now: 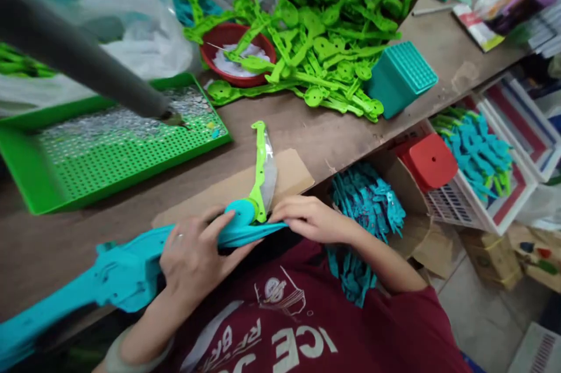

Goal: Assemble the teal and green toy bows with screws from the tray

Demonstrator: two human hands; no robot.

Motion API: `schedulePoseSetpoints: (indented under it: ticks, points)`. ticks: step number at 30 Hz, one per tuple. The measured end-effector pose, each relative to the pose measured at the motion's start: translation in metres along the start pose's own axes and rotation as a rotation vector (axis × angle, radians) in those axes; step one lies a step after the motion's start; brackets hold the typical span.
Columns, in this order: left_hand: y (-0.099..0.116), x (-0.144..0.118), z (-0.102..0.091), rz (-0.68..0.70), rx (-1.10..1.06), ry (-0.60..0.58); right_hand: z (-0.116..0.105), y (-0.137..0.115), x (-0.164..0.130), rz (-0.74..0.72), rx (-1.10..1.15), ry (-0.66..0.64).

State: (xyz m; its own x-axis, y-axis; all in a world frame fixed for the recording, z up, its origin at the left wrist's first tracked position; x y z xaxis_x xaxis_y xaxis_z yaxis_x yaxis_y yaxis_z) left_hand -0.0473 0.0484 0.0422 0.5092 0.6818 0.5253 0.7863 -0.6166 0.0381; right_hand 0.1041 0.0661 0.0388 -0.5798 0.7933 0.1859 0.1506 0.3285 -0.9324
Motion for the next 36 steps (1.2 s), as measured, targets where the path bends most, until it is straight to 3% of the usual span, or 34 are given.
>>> schedulePoseSetpoints:
  ticks: [3,10,13,18,23,26,31,34,36]
  points:
    - [0.002,-0.002,0.0,0.029,0.022,-0.01,0.015,0.013,-0.01,-0.06,0.024,-0.059]
    - [-0.005,-0.005,-0.002,-0.029,-0.029,-0.032,0.026,0.021,-0.005,-0.185,-0.264,-0.156]
    - [-0.007,-0.005,0.0,-0.019,-0.086,-0.071,0.018,0.015,0.005,-0.157,-0.278,-0.175]
    - [-0.02,-0.003,0.003,-0.113,-0.213,-0.117,0.025,0.014,0.011,-0.067,-0.333,-0.411]
    - [-0.021,-0.002,0.004,-0.128,-0.232,-0.087,0.032,0.015,0.003,-0.009,-0.466,-0.396]
    - [-0.019,-0.002,0.004,-0.111,-0.202,-0.071,0.037,0.021,-0.003,0.143,-0.375,-0.442]
    - [-0.014,-0.001,0.003,-0.081,-0.139,-0.063,0.047,0.032,-0.007,0.354,-0.028,-0.564]
    - [-0.013,-0.002,0.004,-0.061,-0.074,-0.07,0.051,0.034,-0.002,0.351,0.114,-0.562]
    - [-0.012,-0.003,0.004,-0.043,-0.034,-0.063,0.049,0.034,0.0,0.304,0.095,-0.5]
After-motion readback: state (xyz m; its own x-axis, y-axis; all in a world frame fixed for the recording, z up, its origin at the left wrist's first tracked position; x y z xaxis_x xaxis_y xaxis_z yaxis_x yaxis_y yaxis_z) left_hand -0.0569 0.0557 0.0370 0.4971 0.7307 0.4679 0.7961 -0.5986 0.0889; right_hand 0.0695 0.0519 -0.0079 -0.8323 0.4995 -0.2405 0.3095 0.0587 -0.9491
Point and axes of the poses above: each hand's wrist, its own x-axis towards the middle knuckle, its own z-axis out of the palm, y = z × x, the point moved 10 cm from there along x, towards the middle knuckle, and after that the axes turned 10 degrees about x, right-handed, at the moved point
